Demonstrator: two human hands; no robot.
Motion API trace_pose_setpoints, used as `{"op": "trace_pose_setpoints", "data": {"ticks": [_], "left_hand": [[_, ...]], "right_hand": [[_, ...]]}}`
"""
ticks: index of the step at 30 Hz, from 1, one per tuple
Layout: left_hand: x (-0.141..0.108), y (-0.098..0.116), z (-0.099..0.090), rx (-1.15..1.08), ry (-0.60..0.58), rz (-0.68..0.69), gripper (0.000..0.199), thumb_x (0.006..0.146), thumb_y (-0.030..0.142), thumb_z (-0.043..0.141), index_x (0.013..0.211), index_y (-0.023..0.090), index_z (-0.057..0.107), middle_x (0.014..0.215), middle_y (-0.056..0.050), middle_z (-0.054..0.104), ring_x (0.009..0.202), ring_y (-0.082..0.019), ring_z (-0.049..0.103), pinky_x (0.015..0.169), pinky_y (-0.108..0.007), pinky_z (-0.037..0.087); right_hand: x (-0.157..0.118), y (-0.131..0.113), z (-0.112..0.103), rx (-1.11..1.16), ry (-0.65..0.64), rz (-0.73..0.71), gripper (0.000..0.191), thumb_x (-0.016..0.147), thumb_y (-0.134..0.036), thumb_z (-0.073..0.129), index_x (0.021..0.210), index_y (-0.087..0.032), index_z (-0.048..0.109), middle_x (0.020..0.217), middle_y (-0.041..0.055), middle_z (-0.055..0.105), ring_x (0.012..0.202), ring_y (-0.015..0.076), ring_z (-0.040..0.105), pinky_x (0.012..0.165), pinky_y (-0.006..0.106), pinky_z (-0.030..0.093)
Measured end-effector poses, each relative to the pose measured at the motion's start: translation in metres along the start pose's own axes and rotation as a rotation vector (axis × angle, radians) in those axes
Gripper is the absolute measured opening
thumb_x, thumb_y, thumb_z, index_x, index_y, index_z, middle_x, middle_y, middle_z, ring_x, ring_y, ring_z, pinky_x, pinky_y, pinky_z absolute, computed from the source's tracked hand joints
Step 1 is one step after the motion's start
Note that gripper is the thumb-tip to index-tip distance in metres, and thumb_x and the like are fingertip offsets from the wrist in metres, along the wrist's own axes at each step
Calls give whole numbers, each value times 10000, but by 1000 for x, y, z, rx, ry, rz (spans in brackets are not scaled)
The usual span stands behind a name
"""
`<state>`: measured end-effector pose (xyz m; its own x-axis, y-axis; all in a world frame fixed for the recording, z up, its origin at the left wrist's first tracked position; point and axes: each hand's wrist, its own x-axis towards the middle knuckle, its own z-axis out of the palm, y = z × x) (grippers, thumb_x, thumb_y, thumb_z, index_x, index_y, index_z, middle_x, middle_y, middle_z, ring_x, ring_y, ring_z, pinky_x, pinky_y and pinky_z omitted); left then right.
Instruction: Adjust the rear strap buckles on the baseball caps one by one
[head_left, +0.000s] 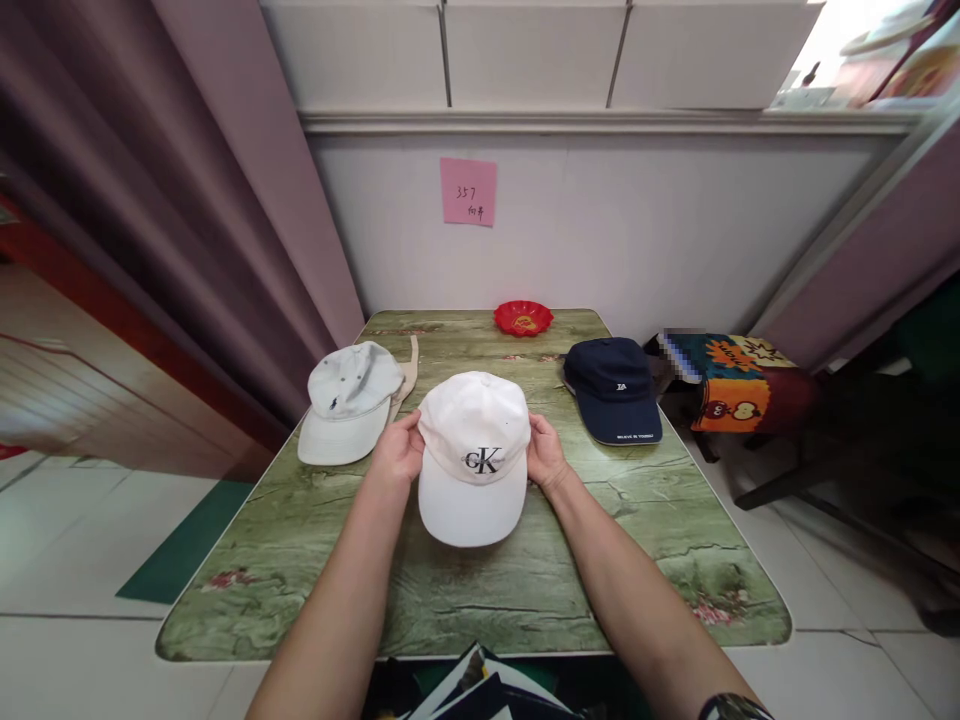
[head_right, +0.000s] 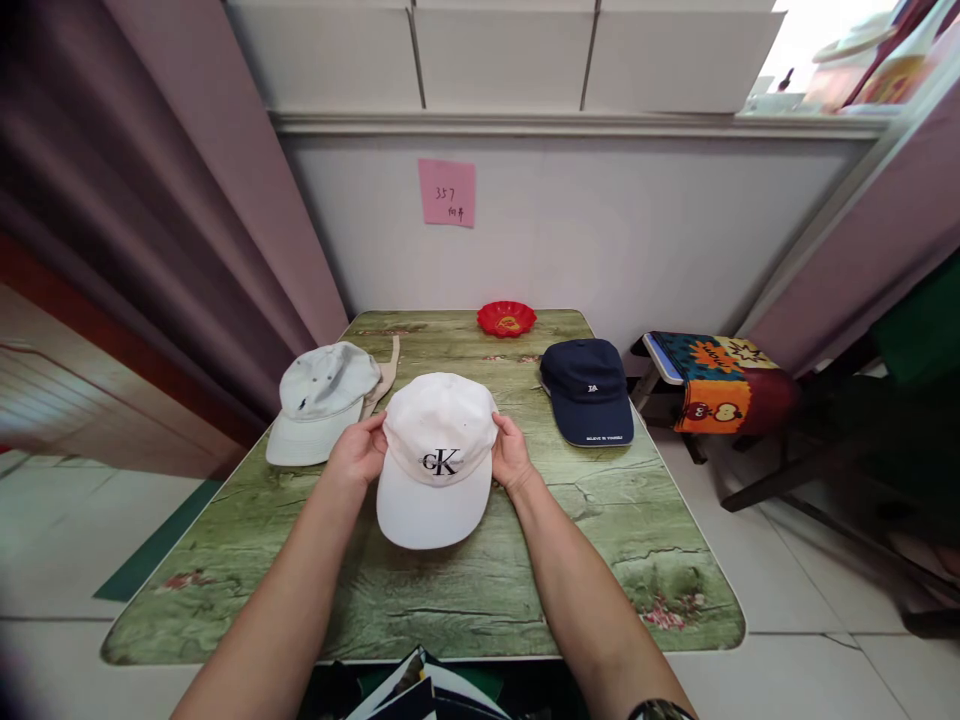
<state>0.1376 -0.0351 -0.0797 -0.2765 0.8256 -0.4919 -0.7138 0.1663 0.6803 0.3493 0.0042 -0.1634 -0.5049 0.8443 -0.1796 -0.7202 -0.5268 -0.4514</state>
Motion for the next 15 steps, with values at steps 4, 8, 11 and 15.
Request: {"op": "trace_pose_setpoints", "data": {"ticks": [4, 8, 11, 15], "left_hand": [[5, 16, 13, 25, -4, 230, 194, 782, 1, 561, 873, 138, 665, 751, -43, 729, 776, -165, 711, 811, -272, 573], [-4, 30, 37, 141, -165, 421, 80, 737, 85, 674, 799, 135, 665, 728, -17, 692, 665, -120, 652, 671, -208, 536], [-20, 37, 59, 293, -344, 526, 175, 721, 236, 760, 855, 152, 686, 745, -14, 693, 648, -127, 627, 610, -212, 509], [-40, 38, 79, 537, -536, 617, 305, 702, 348, 797, 924, 163, 700, 800, -31, 719, 665, -153, 626, 625, -243, 491]], "right_hand": [[-1, 3, -3, -33, -41, -34, 298, 714, -161, 493, 915, -162, 713, 850, 38, 781, 1028, 265, 697, 1069, 446, 448], [-1, 7, -2, -112, -76, -102, 274, 736, -137, 539, 942, -179, 715, 928, 20, 782, 1015, 244, 696, 1083, 445, 430], [-2, 9, 5, -196, -41, -214, 256, 746, -170, 639, 988, -191, 718, 1003, 30, 778, 1084, 252, 672, 1101, 449, 410], [0, 8, 8, -206, 49, -396, 333, 729, -176, 712, 1060, -214, 690, 1115, 37, 753, 1198, 224, 611, 1114, 420, 394]]}}
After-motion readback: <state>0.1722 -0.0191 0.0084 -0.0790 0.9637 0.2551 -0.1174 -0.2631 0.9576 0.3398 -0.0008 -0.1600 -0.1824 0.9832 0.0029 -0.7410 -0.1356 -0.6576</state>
